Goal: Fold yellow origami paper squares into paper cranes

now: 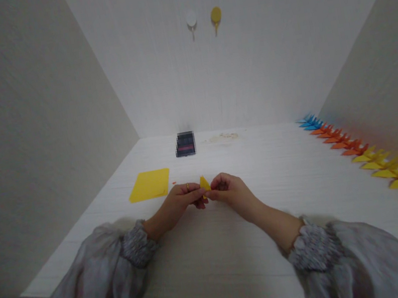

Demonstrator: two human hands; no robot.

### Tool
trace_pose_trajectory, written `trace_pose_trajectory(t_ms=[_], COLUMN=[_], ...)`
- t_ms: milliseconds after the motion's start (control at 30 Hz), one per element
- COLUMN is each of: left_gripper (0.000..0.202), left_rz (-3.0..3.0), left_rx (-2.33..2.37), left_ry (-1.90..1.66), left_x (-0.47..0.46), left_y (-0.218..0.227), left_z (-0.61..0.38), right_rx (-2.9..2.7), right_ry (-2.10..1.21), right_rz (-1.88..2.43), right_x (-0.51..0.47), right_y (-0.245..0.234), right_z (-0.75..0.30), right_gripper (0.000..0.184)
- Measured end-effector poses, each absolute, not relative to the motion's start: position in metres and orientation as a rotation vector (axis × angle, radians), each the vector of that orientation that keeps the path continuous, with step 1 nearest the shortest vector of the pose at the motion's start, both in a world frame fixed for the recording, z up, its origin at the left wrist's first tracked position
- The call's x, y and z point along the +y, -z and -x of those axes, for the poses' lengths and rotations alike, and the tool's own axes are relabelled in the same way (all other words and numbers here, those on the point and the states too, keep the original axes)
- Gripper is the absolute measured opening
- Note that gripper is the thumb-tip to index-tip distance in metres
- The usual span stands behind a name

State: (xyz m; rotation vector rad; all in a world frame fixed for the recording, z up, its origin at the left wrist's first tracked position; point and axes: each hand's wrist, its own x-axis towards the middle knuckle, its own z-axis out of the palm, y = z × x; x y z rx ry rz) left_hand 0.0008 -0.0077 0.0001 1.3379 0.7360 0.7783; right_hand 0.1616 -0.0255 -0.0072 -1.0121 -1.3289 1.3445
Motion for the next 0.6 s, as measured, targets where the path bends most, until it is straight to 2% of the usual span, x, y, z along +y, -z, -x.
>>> trace_pose_trajectory(t_ms=[300, 600], left_gripper=[0.025, 0.024], left_rz=[-1.453, -1.438], left_rx=[0.794, 0.822], left_ry=[-0.946, -0.914], left_x=[-0.0092, -0.0101], left_y=[-0.0069, -0.0057], left_z=[-0.0024, -0.0037], right_rx=[-1.318, -1.333], right_ry=[-1.436, -1.453], right_rz=[1.113, 1.061], right_x=[-0.0322, -0.0316], right_y=[0.0003, 0.001], right_z=[-0.1582, -0.1581], right_gripper=[0.015, 0.02])
